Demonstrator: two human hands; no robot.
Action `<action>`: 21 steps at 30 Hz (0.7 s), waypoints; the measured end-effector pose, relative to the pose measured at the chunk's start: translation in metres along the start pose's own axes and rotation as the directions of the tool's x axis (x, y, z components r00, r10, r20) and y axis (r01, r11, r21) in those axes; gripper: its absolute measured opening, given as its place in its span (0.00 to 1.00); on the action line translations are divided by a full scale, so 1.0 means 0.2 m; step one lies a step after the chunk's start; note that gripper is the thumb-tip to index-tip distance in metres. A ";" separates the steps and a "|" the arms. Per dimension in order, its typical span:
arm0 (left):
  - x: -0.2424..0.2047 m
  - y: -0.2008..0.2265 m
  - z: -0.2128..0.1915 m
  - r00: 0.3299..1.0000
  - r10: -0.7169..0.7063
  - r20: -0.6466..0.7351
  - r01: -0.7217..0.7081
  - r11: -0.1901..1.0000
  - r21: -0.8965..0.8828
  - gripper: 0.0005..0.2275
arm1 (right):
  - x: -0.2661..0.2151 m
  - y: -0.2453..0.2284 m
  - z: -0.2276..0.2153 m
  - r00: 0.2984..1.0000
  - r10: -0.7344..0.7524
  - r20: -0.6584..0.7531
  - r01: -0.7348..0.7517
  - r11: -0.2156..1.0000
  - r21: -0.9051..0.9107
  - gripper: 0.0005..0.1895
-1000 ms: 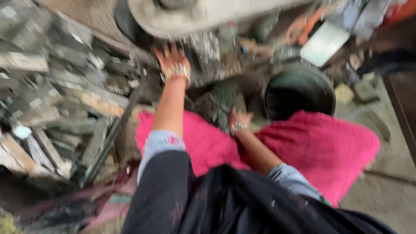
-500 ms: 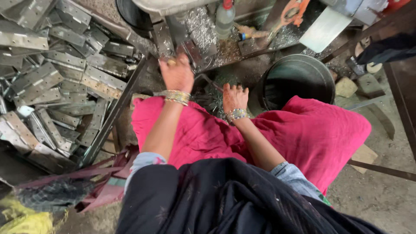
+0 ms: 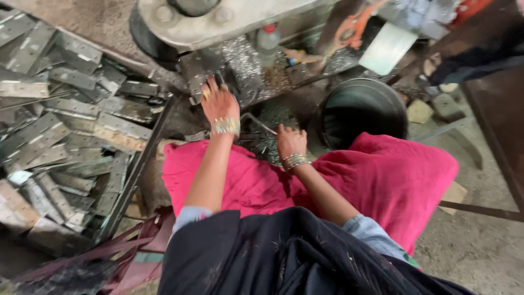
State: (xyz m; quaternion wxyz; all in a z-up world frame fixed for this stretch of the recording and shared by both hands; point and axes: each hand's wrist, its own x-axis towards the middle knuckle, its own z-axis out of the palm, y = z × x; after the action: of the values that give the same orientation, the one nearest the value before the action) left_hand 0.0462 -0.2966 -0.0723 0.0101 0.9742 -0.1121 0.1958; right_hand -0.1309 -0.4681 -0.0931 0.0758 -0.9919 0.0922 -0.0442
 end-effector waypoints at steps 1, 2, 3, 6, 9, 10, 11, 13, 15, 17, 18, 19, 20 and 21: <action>-0.04 -0.05 -0.03 0.999 0.013 0.050 -0.014 1.000 0.018 0.16 | 0.02 -0.03 -0.02 1.000 0.011 0.024 -0.010 0.999 -0.030 0.11; -0.09 -0.08 -0.06 0.994 0.021 0.106 -0.025 0.999 0.035 0.15 | 0.03 -0.06 -0.06 0.998 0.020 0.054 -0.017 0.998 -0.062 0.12; -0.12 -0.09 -0.10 0.986 0.027 0.163 -0.036 0.998 0.049 0.15 | 0.04 -0.09 -0.09 0.996 0.029 0.084 -0.021 0.995 -0.095 0.13; -0.16 0.00 -0.21 0.952 0.003 0.306 -0.038 0.993 0.108 0.16 | 0.12 -0.14 -0.20 0.994 -0.064 0.086 0.084 0.961 -0.263 0.16; 0.01 0.10 -0.26 0.917 -0.088 0.389 0.010 0.980 0.197 0.18 | 0.19 -0.13 -0.21 0.968 0.007 0.251 0.046 0.978 -0.205 0.12; 0.05 0.11 -0.26 0.894 -0.106 0.434 0.019 0.979 0.201 0.18 | 0.19 -0.12 -0.16 0.970 0.031 0.241 0.018 0.980 -0.198 0.13; 0.09 0.12 -0.26 0.869 -0.125 0.478 0.028 0.978 0.205 0.18 | 0.17 -0.10 -0.09 0.971 0.054 0.231 -0.010 0.982 -0.191 0.13; 0.09 0.11 -0.24 0.895 -0.104 0.433 0.018 0.980 0.198 0.17 | 0.10 -0.03 0.10 0.941 0.118 0.318 -0.080 0.988 -0.130 0.15; -0.04 0.07 -0.23 0.927 -0.072 0.368 0.021 0.990 0.141 0.17 | -0.04 0.06 0.29 0.842 0.188 0.506 -0.193 0.980 -0.043 0.19; -0.05 0.00 -0.25 0.973 -0.044 0.224 0.034 0.998 0.048 0.17 | -0.02 0.10 0.40 0.854 0.141 0.500 -0.136 0.990 -0.048 0.26; -0.07 -0.02 -0.26 0.972 -0.028 0.234 0.018 0.999 0.044 0.17 | 0.00 0.11 0.42 0.856 0.121 0.502 -0.106 0.993 -0.058 0.31; -0.07 -0.05 -0.27 0.970 -0.012 0.244 0.002 0.999 0.040 0.17 | 0.02 0.10 0.42 0.840 0.170 0.516 -0.161 0.985 -0.062 0.25; -0.08 -0.04 -0.26 0.965 0.012 0.261 -0.020 0.999 0.026 0.17 | 0.02 0.11 0.41 0.814 0.229 0.533 -0.225 0.972 -0.074 0.21; -0.07 -0.03 -0.26 0.958 0.025 0.287 -0.044 0.997 0.059 0.17 | 0.02 0.10 0.40 0.785 0.286 0.550 -0.287 0.954 -0.087 0.18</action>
State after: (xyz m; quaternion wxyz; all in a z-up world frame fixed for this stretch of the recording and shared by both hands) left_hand 0.0161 -0.2843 -0.0295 -0.0413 0.9899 -0.1231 0.0567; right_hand -0.1233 -0.4762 -0.1737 0.1058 -0.9358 0.2153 0.2583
